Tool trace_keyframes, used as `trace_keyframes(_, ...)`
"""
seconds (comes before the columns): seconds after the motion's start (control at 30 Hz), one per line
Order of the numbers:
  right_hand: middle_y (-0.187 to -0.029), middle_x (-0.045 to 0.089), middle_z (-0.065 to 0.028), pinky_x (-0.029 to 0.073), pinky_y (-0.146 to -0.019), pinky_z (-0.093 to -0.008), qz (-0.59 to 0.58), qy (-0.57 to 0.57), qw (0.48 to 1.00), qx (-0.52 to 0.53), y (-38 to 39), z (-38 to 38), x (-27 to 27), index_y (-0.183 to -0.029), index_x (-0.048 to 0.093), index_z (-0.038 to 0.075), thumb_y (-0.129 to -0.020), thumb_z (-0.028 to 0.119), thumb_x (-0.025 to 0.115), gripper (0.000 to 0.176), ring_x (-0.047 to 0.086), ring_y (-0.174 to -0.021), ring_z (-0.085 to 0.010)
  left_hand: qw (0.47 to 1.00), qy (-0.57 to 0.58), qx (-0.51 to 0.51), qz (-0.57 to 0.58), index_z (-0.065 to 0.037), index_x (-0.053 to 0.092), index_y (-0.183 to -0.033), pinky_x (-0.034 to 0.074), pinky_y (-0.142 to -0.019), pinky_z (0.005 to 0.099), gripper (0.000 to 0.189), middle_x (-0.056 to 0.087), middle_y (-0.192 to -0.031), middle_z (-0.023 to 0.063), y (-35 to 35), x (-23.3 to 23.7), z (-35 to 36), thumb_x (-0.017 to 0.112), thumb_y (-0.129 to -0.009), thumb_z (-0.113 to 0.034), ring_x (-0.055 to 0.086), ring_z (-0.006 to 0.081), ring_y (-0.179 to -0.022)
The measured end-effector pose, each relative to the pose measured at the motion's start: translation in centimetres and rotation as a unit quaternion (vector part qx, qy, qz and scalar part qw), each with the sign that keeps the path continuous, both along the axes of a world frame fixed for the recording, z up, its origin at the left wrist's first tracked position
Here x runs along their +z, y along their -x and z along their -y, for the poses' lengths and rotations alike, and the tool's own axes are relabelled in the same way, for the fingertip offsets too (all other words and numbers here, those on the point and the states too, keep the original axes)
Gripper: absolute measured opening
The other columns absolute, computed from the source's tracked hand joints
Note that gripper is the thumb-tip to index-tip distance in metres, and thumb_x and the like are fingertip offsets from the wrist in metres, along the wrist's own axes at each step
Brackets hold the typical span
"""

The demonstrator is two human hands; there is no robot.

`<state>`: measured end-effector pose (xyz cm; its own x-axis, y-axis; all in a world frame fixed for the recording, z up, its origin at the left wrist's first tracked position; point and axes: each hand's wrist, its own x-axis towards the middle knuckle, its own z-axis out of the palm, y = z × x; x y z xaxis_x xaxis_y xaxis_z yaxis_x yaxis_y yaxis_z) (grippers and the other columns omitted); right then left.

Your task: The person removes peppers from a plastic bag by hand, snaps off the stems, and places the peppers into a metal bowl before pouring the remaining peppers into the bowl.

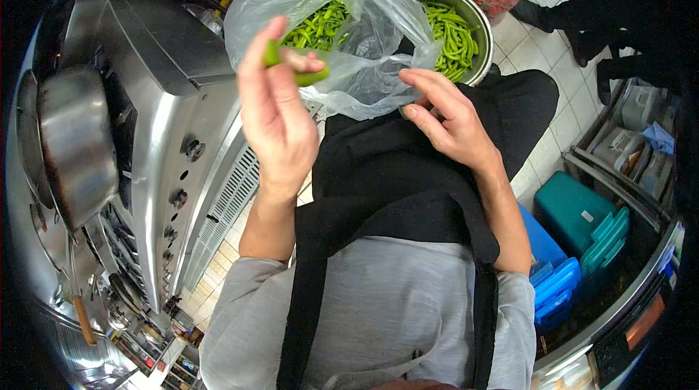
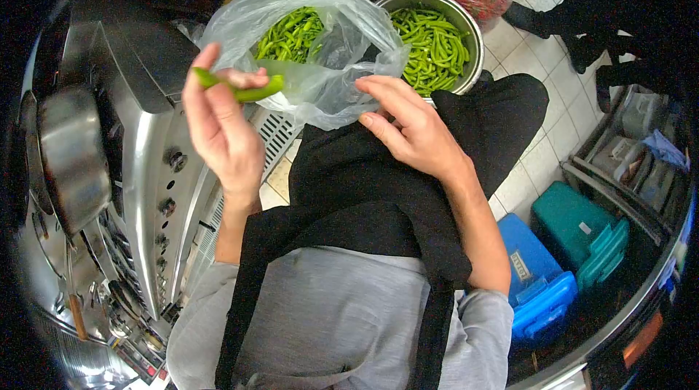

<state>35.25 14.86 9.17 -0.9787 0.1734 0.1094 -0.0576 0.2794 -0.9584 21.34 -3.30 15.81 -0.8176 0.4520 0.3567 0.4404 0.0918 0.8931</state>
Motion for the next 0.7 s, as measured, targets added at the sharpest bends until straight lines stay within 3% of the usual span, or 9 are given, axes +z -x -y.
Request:
trace_keyframes(0.1,-0.128,0.057,-0.014,0.052,-0.078,-0.0311,0.001,0.01,1.0,0.002,0.0,0.0,1.3,-0.131,0.056,0.002,-0.092,0.012,0.066,0.041,0.065,-0.095,-0.0233,0.986,-0.133,0.044,0.093,-0.003,0.042,-0.136,0.051,-0.07,0.0297,0.043,0.051,-0.084,0.0008,-0.4,1.5,-0.7,0.041,-0.107,-0.034,0.054,0.0123,-0.071)
trace_keyframes(0.17,-0.126,0.058,-0.0141,0.052,-0.078,-0.0314,0.017,0.016,1.0,0.013,0.2,0.3,1.8,-0.131,0.056,0.002,-0.092,0.013,0.067,0.042,0.065,-0.092,-0.023,0.887,-0.314,-0.054,0.336,-0.003,0.049,-0.126,0.041,-0.052,0.0251,0.035,0.044,-0.076,-0.0011,-0.1,1.8,-0.3,0.044,-0.106,-0.031,0.046,0.0093,-0.06)
trace_keyframes(0.2,-0.122,0.06,-0.0146,0.053,-0.077,-0.0319,0.017,0.011,0.999,0.045,0.4,0.5,1.9,-0.131,0.056,0.002,-0.092,0.015,0.067,0.042,0.065,-0.09,-0.0238,0.892,-0.286,-0.009,0.35,-0.005,0.052,-0.113,0.03,-0.044,0.0236,0.029,0.039,-0.071,-0.0024,-0.4,1.4,-1.1,0.048,-0.105,-0.032,0.04,0.0081,-0.053)
trace_keyframes(0.33,-0.103,0.065,-0.0166,0.052,-0.08,-0.0366,-0.004,0.029,0.993,0.116,0.7,2.1,1.1,-0.123,0.058,0.0,-0.093,0.018,0.065,0.036,0.065,-0.091,-0.0299,0.91,-0.22,-0.062,0.346,-0.008,0.052,-0.089,0.024,-0.043,0.0251,0.041,0.031,-0.056,-0.0059,-1.4,-0.6,-3.6,0.047,-0.102,-0.046,0.026,0.0066,-0.044)
trace_keyframes(0.47,-0.099,0.065,-0.0153,0.052,-0.08,-0.0374,0.005,0.007,0.996,0.084,-0.1,1.1,0.5,-0.12,0.059,0.0,-0.093,0.016,0.065,0.031,0.065,-0.089,-0.0302,0.895,-0.234,-0.124,0.359,-0.008,0.052,-0.088,0.025,-0.043,0.0254,0.045,0.03,-0.056,-0.0055,-2.4,-1.3,-5.0,0.044,-0.102,-0.05,0.028,0.0069,-0.044)
trace_keyframes(0.53,-0.097,0.064,-0.0153,0.052,-0.08,-0.0377,-0.039,0.0,0.997,0.062,-0.1,1.0,0.0,-0.117,0.06,0.0,-0.093,0.014,0.065,0.029,0.065,-0.089,-0.03,0.815,-0.327,-0.187,0.441,-0.002,0.056,-0.096,0.031,-0.042,0.0245,0.043,0.036,-0.058,-0.0033,-2.6,-1.4,-5.4,0.044,-0.104,-0.042,0.033,0.0075,-0.043)
trace_keyframes(0.63,-0.093,0.064,-0.0153,0.052,-0.077,-0.0383,-0.082,-0.024,0.995,0.05,-0.4,0.7,0.2,-0.113,0.062,0.0,-0.092,0.012,0.065,0.024,0.065,-0.086,-0.0302,0.834,-0.268,-0.209,0.435,-0.001,0.059,-0.109,0.035,-0.047,0.0237,0.048,0.041,-0.063,-0.0018,-2.1,-2.2,-6.7,0.04,-0.105,-0.045,0.043,0.0099,-0.05)
trace_keyframes(0.67,-0.091,0.064,-0.0154,0.052,-0.076,-0.0385,-0.078,-0.043,0.995,0.054,-0.5,0.4,0.3,-0.111,0.063,0.001,-0.092,0.011,0.065,0.022,0.065,-0.084,-0.0307,0.852,-0.248,-0.235,0.396,-0.001,0.057,-0.121,0.046,-0.058,0.0231,0.038,0.05,-0.073,-0.0004,-1.4,-2.7,-6.9,0.05,-0.104,-0.034,0.056,0.0111,-0.065)
trace_keyframes(0.7,-0.091,0.064,-0.0154,0.052,-0.076,-0.0385,-0.078,-0.043,0.995,0.052,-0.8,0.2,0.2,-0.111,0.063,0.001,-0.092,0.011,0.065,0.022,0.065,-0.084,-0.0307,0.852,-0.247,-0.238,0.395,-0.001,0.057,-0.121,0.046,-0.058,0.0231,0.038,0.05,-0.073,-0.0004,-1.6,-2.3,-6.9,0.05,-0.104,-0.034,0.056,0.0111,-0.065)
